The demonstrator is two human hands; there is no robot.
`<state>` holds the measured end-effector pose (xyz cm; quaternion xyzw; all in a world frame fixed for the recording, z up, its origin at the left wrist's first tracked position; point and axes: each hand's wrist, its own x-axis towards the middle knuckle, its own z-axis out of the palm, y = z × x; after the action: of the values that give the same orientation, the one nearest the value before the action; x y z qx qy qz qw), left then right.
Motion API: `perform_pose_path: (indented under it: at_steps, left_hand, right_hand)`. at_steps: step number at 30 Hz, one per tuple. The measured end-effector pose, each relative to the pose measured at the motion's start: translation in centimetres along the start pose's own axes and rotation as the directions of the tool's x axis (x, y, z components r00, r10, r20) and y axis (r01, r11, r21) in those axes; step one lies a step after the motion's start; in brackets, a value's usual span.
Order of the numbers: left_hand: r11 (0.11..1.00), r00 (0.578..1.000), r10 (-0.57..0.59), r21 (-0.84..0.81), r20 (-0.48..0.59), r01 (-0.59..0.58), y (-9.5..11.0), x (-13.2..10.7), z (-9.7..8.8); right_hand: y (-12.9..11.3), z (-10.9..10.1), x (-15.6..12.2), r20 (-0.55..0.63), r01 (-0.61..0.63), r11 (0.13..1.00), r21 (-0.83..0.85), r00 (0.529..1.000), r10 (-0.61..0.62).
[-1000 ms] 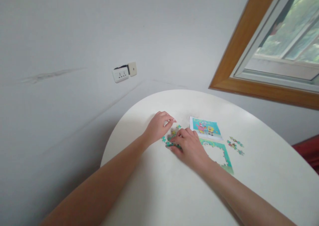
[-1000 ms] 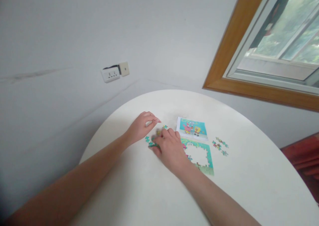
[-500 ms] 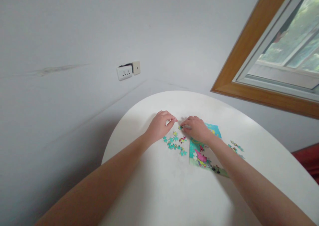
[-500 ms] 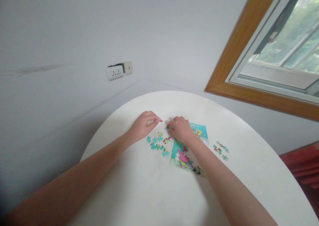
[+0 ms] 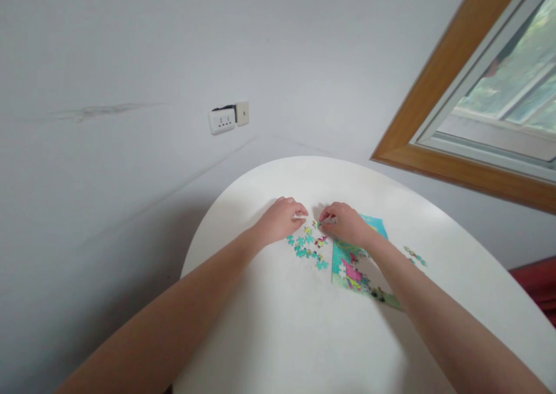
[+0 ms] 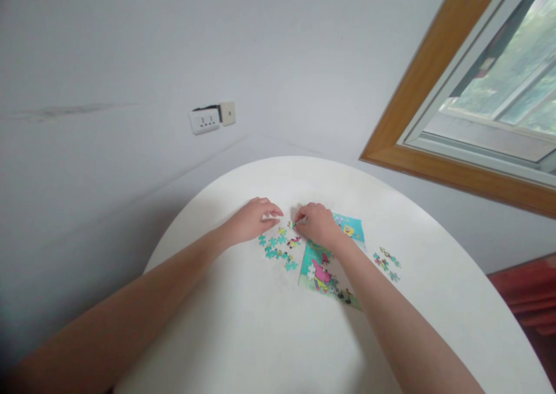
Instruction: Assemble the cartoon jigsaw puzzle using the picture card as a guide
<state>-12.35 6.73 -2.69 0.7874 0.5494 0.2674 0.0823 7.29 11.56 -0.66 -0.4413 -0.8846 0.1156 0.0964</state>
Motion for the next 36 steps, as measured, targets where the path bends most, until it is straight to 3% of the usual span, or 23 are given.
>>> perform_pose_path:
  at_steps: [4,13,20,24,29,36]
  left_hand:
    - [1.000,0.994,-0.003,0.029,0.108,0.000,-0.2,-0.2,0.1]
    - [0.999,0.993,0.015,0.049,0.113,-0.020,-0.2,-0.3,0.4]
    - [0.998,0.997,-0.006,0.056,0.076,0.002,-0.1,-0.5,0.6]
    - [0.999,0.997,0.006,0.052,0.076,-0.010,0.0,-0.5,0.5]
    - [1.000,0.991,-0.002,0.005,0.131,0.001,-0.1,-0.3,-0.3]
    - [0.997,0.962,-0.015,-0.070,0.271,0.035,-0.5,-0.4,-1.5]
  right_hand:
    - [0.1,0.1,-0.3,-0.017,0.022,0.996,0.084,1.000,-0.020]
    - [-0.5,0.3,-0.4,0.031,-0.051,0.964,0.262,0.999,0.045]
    - [-0.5,0.5,0.0,-0.023,-0.020,0.997,0.077,0.999,0.022]
    - [-1.2,0.1,-1.3,-0.057,0.127,0.992,0.023,0.990,-0.125]
    - [-2.1,0.0,-3.0,0.023,0.310,0.950,0.036,0.950,-0.311]
    - [-2.1,0.9,-2.5,0.008,0.267,0.964,-0.022,0.964,-0.266]
